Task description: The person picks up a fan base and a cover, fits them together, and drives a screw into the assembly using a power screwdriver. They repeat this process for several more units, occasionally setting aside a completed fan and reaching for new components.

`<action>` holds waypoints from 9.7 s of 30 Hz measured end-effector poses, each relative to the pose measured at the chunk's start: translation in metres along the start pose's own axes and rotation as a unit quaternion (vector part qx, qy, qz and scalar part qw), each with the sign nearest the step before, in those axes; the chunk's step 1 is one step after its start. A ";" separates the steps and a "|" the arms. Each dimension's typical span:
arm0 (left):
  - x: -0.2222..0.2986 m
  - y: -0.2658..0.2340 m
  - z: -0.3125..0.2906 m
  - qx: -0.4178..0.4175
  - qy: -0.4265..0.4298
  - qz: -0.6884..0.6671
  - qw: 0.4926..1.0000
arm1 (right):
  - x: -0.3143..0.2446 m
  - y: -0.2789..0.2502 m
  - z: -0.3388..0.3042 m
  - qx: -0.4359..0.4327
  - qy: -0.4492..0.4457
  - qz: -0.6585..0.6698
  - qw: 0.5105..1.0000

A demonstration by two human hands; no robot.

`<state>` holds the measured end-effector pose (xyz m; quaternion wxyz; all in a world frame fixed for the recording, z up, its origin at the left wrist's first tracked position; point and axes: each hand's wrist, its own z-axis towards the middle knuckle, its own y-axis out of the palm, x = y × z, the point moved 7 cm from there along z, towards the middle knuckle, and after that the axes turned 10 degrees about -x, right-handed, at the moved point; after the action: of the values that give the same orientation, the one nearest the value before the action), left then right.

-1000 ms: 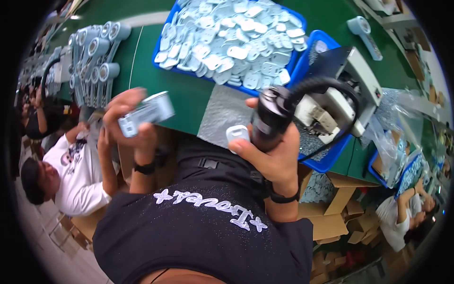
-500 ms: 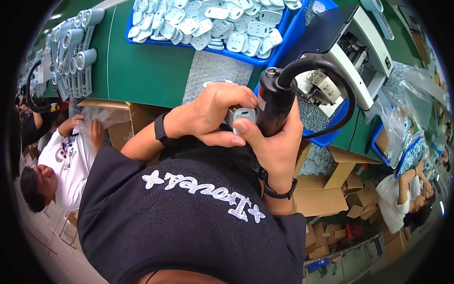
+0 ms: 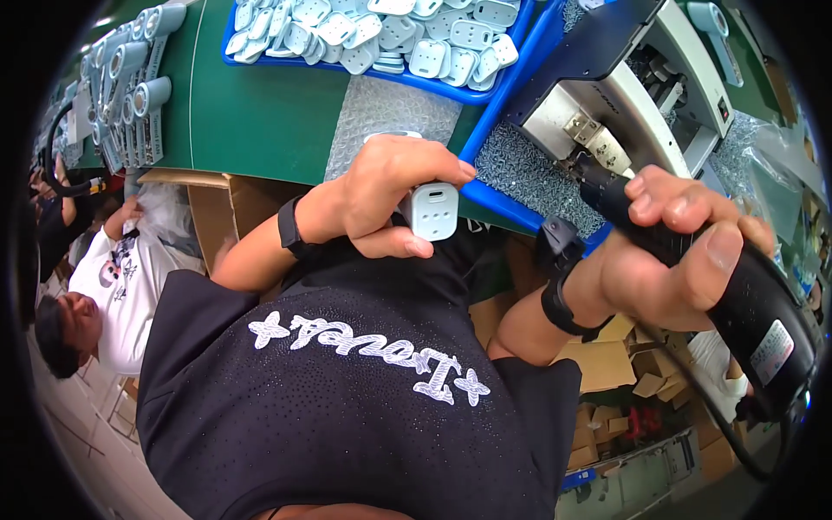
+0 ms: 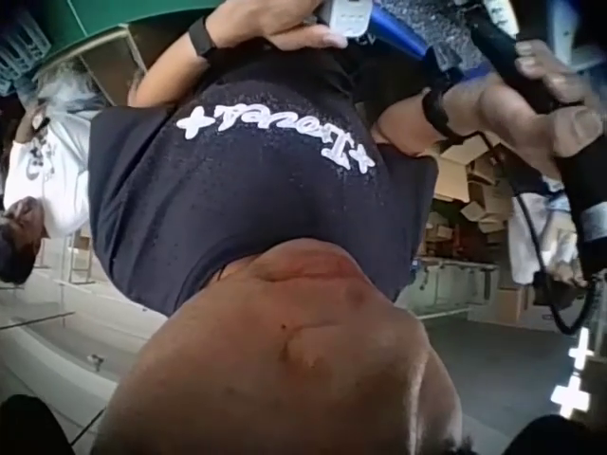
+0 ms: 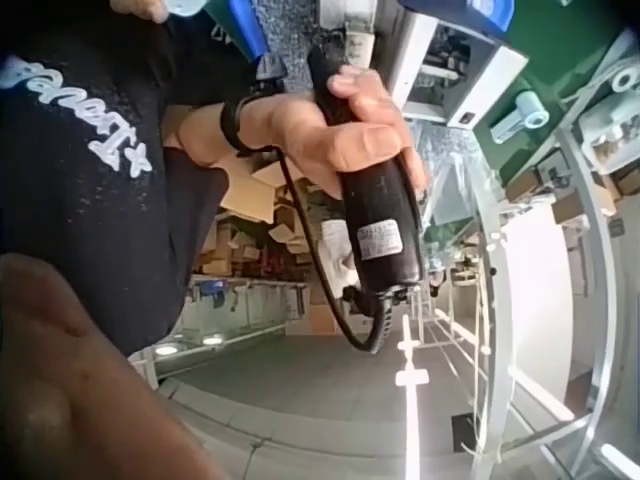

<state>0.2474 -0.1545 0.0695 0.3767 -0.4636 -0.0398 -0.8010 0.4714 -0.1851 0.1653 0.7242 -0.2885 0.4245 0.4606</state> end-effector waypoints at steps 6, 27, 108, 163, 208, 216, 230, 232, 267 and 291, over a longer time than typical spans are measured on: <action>0.002 0.001 0.000 -0.033 -0.007 0.023 0.999 | -0.072 0.044 -0.037 -0.111 0.001 0.221 0.969; 0.004 -0.002 -0.006 -0.014 0.038 0.016 0.999 | -0.083 0.079 -0.032 -0.231 -0.016 0.225 0.946; 0.074 -0.413 -0.225 0.286 -0.406 0.516 0.698 | 0.079 0.132 -0.010 -0.172 0.306 -0.211 0.912; -0.002 0.016 0.015 -0.020 -0.012 -0.051 0.998 | -0.085 0.063 -0.017 -0.285 0.010 0.223 0.932; 0.005 0.009 0.013 -0.026 -0.013 -0.037 0.999 | -0.077 0.080 -0.010 -0.173 -0.027 0.236 0.956; 0.019 -0.026 -0.001 0.109 -0.042 0.132 0.984 | -0.072 0.070 -0.008 -0.141 0.013 0.285 0.948; -0.185 -0.289 0.108 -0.215 -0.178 0.540 0.794 | 0.025 0.144 -0.027 -0.183 0.089 -0.213 0.956; -0.213 -0.293 0.100 -0.242 -0.165 0.567 0.770 | 0.036 0.169 -0.025 -0.205 0.036 -0.224 0.952; 0.094 -0.264 -0.235 0.254 -0.394 0.594 0.654 | 0.035 0.165 -0.029 -0.295 0.237 0.131 0.916; -0.006 0.008 0.001 -0.068 -0.105 -0.046 0.991 | 0.000 0.063 -0.085 -0.063 0.181 0.047 0.980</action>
<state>0.2546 -0.1565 0.0632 0.3007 -0.5671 -0.0456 -0.7655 0.3846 -0.2280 0.1233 0.5929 -0.3924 0.5318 0.4601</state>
